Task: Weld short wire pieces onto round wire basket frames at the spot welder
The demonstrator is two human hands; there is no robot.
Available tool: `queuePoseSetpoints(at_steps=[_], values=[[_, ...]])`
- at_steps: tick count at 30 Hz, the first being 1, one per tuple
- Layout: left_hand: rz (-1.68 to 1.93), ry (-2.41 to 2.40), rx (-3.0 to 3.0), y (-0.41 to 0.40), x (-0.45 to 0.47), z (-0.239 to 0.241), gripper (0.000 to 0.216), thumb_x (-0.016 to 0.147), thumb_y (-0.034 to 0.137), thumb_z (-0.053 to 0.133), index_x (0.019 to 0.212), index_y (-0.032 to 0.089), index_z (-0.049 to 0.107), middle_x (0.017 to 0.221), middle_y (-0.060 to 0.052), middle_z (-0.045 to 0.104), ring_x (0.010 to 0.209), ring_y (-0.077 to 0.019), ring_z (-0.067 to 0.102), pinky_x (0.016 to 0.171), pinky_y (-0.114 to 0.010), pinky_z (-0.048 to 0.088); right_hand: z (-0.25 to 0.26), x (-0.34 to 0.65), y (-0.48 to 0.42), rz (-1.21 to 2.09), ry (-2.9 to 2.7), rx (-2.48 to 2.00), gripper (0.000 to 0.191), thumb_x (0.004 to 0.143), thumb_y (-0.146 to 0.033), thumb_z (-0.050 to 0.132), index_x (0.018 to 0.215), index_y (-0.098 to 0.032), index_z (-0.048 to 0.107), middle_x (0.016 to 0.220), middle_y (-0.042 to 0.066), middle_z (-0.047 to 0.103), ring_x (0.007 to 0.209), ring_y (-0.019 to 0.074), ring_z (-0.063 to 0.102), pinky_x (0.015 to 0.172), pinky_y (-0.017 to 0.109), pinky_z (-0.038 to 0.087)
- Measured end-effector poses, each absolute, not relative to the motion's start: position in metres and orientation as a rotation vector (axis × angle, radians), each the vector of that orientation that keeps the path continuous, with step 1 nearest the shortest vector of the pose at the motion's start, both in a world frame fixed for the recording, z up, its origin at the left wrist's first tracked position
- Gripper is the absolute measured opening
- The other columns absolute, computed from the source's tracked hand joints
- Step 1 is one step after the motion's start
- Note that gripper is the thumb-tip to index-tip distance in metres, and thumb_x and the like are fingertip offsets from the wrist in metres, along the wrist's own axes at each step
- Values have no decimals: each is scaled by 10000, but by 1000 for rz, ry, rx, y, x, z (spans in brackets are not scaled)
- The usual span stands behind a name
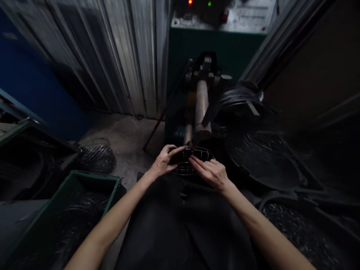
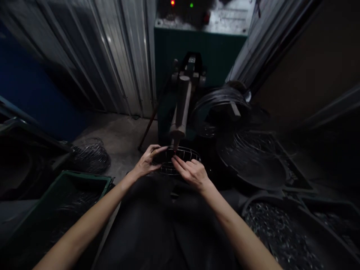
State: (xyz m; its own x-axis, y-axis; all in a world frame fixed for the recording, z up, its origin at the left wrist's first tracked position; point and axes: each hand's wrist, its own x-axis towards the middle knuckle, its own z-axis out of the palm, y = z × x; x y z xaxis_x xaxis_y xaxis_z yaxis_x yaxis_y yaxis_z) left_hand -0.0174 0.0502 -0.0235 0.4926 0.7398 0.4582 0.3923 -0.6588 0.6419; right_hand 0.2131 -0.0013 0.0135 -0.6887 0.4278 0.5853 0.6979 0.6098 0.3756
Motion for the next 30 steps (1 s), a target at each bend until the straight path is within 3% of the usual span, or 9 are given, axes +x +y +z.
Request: queuePoseSetpoints(at_steps=[3, 7, 9, 12, 16, 20, 24, 27, 30], values=[[1098, 990, 2183, 48, -25, -40, 784, 764, 196, 656, 1430, 283, 251, 1295, -90, 407, 1224, -232, 443, 1059, -426, 385, 12, 228, -35, -593, -2347, -1119, 413, 881, -105, 522, 1260, -259, 577, 1211, 31, 645, 677, 84, 625, 607, 245, 409], [1191, 1072, 2065, 51, -29, -64, 802, 742, 214, 669, 1415, 266, 236, 1203, -79, 487, 1136, -206, 511, 1011, -413, 425, -16, 292, -118, -285, -1771, -1772, 336, 893, -347, 486, 1176, -243, 635, 1049, 63, 715, 836, 197, 688, 702, 298, 506], [1259, 1055, 2009, 50, -27, -72, 794, 723, 219, 681, 1394, 263, 257, 1183, -71, 506, 1109, -196, 532, 995, -398, 437, -40, 334, -160, -239, -1315, -2208, 415, 838, -516, 438, 999, -237, 699, 852, 88, 735, 712, 271, 691, 617, 383, 527], [1343, 1034, 1947, 41, -24, -74, 745, 717, 229, 683, 1358, 249, 304, 1179, -72, 512, 1088, -190, 551, 979, -379, 452, -76, 379, -209, 200, -1141, -2543, 373, 645, -650, 498, 599, -314, 653, 506, 40, 641, 498, 317, 638, 479, 437, 509], [1278, 1003, 1983, 20, -24, -58, 684, 715, 212, 675, 1328, 248, 374, 1163, -65, 522, 1074, -195, 561, 955, -372, 469, -104, 392, -239, 584, -1261, -2386, 315, 521, -634, 546, 431, -332, 548, 464, 24, 620, 530, 316, 655, 516, 422, 524], [1045, 983, 2088, -2, -30, -36, 544, 723, 172, 649, 1242, 239, 502, 1138, -56, 538, 1075, -200, 557, 950, -367, 470, -115, 401, -250, 583, -1212, -2437, 299, 487, -609, 549, 424, -317, 543, 501, 54, 645, 531, 325, 645, 535, 436, 509], [848, 1000, 2089, -18, -28, -40, 542, 727, 173, 648, 1246, 245, 512, 1137, -50, 540, 1076, -200, 558, 956, -364, 470, -112, 410, -265, 409, -989, -2602, 325, 514, -617, 507, 503, -298, 570, 592, 81, 677, 597, 343, 647, 622, 478, 501], [706, 983, 2078, -27, -19, -57, 551, 745, 181, 629, 1276, 251, 500, 1144, -54, 518, 1095, -206, 551, 973, -374, 461, -85, 393, -266, 250, -825, -2612, 405, 577, -637, 481, 640, -264, 625, 700, 100, 701, 695, 340, 657, 677, 476, 500], [641, 969, 2099, -33, -8, -69, 624, 742, 234, 662, 1329, 259, 453, 1212, -70, 477, 1169, -233, 502, 1013, -409, 433, -52, 355, -253, 226, -751, -2418, 442, 666, -622, 528, 848, -246, 671, 775, 62, 709, 714, 277, 662, 673, 405, 522]])
